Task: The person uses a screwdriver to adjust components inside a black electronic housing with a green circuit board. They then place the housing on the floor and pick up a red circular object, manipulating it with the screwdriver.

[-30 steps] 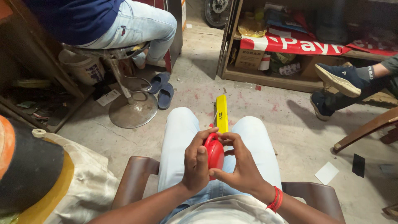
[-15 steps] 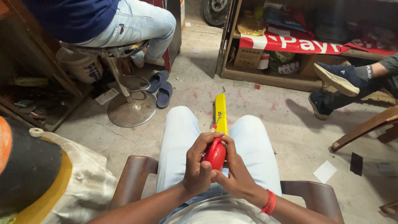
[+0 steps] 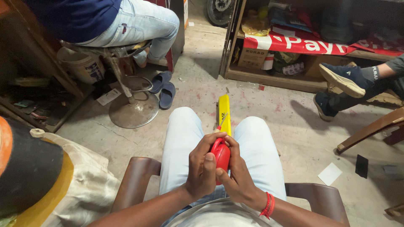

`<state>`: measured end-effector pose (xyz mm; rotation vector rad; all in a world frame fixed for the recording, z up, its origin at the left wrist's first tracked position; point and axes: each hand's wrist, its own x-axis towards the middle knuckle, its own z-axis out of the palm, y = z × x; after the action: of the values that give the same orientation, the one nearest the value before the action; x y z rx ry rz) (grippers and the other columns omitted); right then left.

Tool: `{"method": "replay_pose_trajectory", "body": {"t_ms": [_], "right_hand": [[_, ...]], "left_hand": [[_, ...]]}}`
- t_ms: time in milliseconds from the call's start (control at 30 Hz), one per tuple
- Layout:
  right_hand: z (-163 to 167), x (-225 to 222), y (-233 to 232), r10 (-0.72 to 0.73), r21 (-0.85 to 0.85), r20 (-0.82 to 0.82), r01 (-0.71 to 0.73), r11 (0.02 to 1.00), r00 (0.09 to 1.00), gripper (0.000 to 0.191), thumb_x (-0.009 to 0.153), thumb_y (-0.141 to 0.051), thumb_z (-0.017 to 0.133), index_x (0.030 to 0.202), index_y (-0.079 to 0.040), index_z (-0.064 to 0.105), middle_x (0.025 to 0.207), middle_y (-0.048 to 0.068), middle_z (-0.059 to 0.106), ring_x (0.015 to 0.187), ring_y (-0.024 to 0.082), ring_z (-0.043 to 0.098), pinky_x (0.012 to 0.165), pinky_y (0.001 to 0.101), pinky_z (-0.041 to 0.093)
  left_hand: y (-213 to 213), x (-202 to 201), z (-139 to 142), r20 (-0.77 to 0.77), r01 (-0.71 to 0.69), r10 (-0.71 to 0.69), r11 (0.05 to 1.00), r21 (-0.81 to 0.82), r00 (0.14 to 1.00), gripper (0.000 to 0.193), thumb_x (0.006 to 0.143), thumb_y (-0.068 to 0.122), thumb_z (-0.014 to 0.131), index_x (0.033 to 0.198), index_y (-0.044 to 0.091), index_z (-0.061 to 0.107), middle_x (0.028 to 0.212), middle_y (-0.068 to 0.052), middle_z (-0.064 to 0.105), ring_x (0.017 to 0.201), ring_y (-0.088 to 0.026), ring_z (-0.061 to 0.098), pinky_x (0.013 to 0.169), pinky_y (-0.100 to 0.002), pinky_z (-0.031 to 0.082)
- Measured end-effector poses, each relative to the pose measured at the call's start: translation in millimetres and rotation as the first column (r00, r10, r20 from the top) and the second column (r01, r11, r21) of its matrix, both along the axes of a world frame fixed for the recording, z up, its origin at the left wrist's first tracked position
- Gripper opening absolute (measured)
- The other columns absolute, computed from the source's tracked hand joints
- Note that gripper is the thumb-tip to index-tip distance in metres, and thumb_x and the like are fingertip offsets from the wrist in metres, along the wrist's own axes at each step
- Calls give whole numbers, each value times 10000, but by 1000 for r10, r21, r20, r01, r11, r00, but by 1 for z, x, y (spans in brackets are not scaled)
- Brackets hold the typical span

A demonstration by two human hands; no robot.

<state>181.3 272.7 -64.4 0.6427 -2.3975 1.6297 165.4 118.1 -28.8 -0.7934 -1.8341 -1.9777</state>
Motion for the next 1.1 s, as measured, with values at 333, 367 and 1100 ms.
{"method": "replay_pose_trajectory", "body": {"t_ms": [333, 367, 1100], "right_hand": [[7, -1, -4, -10, -15, 60, 11, 1000, 998, 987, 940, -584, 584, 1557, 51, 147, 1430, 263, 525, 1265, 356, 621, 1033, 417, 501], [8, -1, -5, 7, -45, 43, -5, 999, 999, 989, 949, -567, 610, 1565, 48, 142, 1471, 264, 487, 1305, 364, 585, 1051, 424, 486], [51, -5, 3, -313, -60, -105, 308, 949, 944, 609, 670, -98, 916, 1204, -44, 628, 1144, 52, 670, 1055, 154, 690, 898, 298, 592]], "left_hand": [[-1, -3, -3, 45, 1, -1, 1000, 9, 999, 665, 1064, 485, 301, 1336, -45, 595, 1176, -204, 709, 1065, -269, 727, 934, -369, 577], [-2, -4, -5, 67, 22, -25, 999, 40, 997, 668, 1061, 484, 304, 1341, -48, 596, 1174, -202, 711, 1069, -271, 724, 940, -369, 578], [10, -33, -35, 451, 193, -261, 962, 191, 854, 606, 905, 556, 677, 1148, 2, 698, 1008, -68, 748, 947, -121, 689, 831, -283, 570]]}}
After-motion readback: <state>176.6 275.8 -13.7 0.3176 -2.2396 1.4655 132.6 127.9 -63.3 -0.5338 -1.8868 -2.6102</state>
